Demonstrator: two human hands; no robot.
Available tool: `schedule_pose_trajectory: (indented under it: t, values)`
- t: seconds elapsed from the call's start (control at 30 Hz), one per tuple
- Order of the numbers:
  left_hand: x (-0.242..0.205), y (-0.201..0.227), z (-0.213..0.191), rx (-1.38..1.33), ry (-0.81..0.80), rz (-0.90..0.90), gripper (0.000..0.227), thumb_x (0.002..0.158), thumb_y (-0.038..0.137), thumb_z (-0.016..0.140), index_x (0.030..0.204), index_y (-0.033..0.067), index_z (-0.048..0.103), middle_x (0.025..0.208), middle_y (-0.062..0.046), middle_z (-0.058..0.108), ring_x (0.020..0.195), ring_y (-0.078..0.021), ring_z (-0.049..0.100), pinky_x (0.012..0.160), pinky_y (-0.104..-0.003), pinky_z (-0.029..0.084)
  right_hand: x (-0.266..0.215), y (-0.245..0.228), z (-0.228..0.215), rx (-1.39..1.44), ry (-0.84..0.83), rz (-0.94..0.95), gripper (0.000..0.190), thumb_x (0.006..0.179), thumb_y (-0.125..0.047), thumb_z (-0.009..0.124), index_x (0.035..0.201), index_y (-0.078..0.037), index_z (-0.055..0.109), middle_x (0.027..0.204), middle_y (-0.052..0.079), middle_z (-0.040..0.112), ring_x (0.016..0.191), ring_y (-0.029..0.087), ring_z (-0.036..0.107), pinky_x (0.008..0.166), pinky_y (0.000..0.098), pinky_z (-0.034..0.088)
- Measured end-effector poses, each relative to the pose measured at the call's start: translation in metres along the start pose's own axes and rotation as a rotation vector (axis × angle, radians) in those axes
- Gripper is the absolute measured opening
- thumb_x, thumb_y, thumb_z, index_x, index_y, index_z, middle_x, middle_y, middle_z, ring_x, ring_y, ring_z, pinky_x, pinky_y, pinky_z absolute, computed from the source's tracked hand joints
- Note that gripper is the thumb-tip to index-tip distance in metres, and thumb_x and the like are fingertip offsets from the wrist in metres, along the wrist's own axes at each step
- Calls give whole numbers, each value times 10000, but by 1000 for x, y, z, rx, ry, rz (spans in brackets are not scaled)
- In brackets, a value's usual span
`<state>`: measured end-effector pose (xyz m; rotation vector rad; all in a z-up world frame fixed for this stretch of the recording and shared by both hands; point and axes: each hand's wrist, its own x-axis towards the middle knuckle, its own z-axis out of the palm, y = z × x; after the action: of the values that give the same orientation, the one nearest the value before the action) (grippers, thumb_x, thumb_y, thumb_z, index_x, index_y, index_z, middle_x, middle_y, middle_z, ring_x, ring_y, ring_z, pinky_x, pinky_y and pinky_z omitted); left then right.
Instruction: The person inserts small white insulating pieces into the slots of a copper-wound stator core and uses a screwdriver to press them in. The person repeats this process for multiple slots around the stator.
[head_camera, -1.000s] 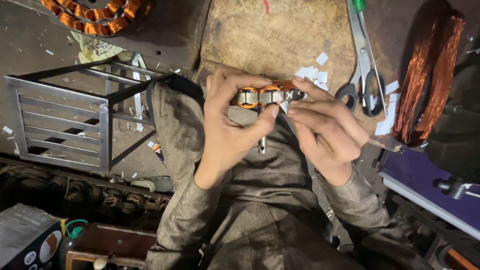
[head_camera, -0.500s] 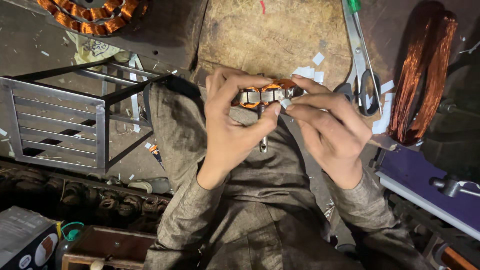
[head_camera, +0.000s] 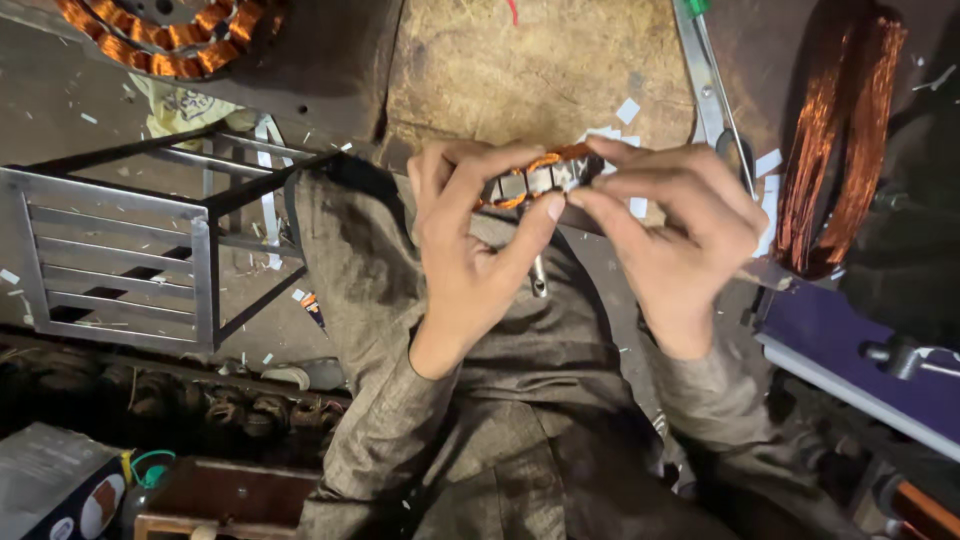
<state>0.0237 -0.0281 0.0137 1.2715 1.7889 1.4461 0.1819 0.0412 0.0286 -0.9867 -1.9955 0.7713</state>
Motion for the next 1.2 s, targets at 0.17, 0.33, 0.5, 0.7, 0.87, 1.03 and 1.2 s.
schedule_pose_trajectory:
  t: [0.17, 0.33, 0.5, 0.7, 0.87, 1.03, 1.2]
  values:
    - [2, -11, -8, -25, -20, 78, 428, 826, 262, 890, 1180, 108, 706, 1077, -57, 597, 1058, -229, 543, 967, -343, 423, -6, 17, 23, 162, 115, -5, 338, 893, -160, 867, 1070, 49, 669, 1118, 163, 646, 1089, 275, 691, 961, 382, 601]
    - [-8, -37, -12, -59, -9, 229, 547, 694, 348, 976, 1126, 132, 720, 1072, -32, 643, 1040, -220, 570, 928, -324, 440, -25, 28, 37, 212, 77, -60, 431, 877, -299, 839, 1114, 21, 676, 1121, 163, 702, 1078, 311, 745, 997, 410, 620]
    - [-18, -47, -6, -80, 37, 245, 559, 669, 308, 993, 1131, 133, 731, 1064, -37, 638, 1006, -195, 574, 908, -311, 478, -40, 34, 38, 322, 76, -29, 425, 954, -312, 854, 1139, 18, 661, 1155, 160, 682, 1106, 292, 735, 1062, 419, 608]
    - [-3, -58, -9, -256, -55, 86, 472, 843, 193, 942, 1213, 69, 676, 1224, -101, 633, 1052, -231, 639, 909, -319, 535, -7, 74, -19, -101, 154, 274, 269, 959, -179, 875, 1141, -32, 743, 1035, 92, 672, 950, 216, 629, 852, 331, 483]
    - [5, -44, -24, -8, -45, 85, 440, 867, 151, 909, 1214, 39, 662, 1185, -105, 629, 1048, -245, 632, 912, -325, 516, 9, 98, -61, -700, -9, -23, 159, 884, -26, 862, 961, -19, 723, 1009, 132, 672, 1009, 342, 604, 899, 462, 452]
    - [20, -23, -18, 21, -53, 201, 449, 880, 183, 887, 1259, 84, 668, 1182, -89, 621, 1110, -267, 626, 945, -334, 497, 16, 91, -59, -488, 57, 37, 62, 1040, 11, 716, 1042, 10, 654, 1000, 146, 657, 893, 307, 656, 780, 419, 523]
    - [19, -16, -6, 133, -57, 242, 384, 871, 211, 881, 1209, 135, 716, 1133, -62, 604, 1056, -276, 570, 912, -366, 411, 1, 63, -40, 389, 302, 133, 238, 1208, -200, 592, 1166, 24, 523, 959, 137, 616, 830, 269, 732, 757, 430, 639]
